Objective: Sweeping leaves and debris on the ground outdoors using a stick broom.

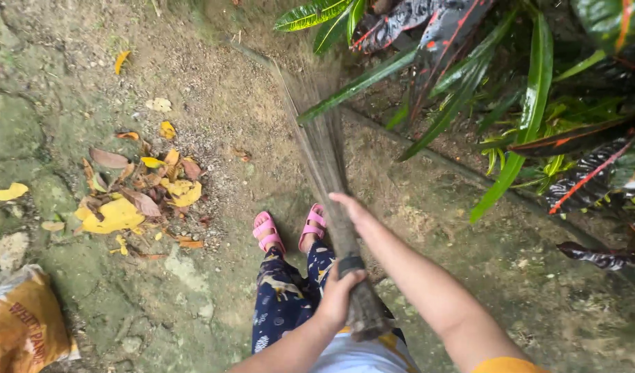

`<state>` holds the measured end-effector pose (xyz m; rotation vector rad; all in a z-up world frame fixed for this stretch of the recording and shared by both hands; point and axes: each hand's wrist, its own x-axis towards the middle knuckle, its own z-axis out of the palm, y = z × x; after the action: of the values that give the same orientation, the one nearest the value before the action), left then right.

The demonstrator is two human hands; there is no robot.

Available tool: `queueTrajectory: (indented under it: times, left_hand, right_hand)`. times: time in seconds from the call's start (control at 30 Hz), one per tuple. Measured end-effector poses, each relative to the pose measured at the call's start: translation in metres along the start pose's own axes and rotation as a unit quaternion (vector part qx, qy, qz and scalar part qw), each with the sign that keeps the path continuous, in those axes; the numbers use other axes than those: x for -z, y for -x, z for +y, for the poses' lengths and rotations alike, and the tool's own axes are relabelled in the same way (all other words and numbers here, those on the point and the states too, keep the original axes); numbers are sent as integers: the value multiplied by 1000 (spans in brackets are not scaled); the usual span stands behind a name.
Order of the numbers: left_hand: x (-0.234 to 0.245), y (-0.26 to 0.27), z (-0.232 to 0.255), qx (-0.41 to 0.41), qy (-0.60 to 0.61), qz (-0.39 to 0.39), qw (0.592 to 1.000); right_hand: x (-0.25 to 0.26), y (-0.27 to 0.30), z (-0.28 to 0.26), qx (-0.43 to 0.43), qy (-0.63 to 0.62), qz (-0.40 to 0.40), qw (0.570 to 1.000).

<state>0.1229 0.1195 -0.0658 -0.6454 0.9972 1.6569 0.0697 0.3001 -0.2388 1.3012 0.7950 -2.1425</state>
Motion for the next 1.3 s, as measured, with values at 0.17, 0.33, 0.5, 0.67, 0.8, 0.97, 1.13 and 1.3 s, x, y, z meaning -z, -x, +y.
queueTrajectory:
  times: [0.17,0.33,0.5,0.67,0.8,0.97,1.13,1.3]
  left_hand:
    - [25,45,81,73,36,28,996]
    - [47,58,130,73,84,76,991]
    - [86,-4,183,75,142,25,987]
    - [95,-131,157,-73,38,101,992]
    - [86,-225,140,-148,-92,220,960]
    - [70,-352,110,-163,-141,288,933]
    - [53,-472,66,-183,-119,320,922]
    - [47,-541,61,-140,-123,355,916]
  right_hand:
    - [-92,-14,11,-54,-5,4,999]
    - [-190,-6,-6,60,13,-63,996]
    - [-230,-45,-36,82,160,27,983]
    - [-147,-160,-58,237,239,15,942]
    - [-43,-245,-94,193,248,129,940]
    - [61,-295,-158,188,441,289,828]
    - [191,-347,-221,163,645,373,647]
    - [239,-367,-299,105,614,467,628]
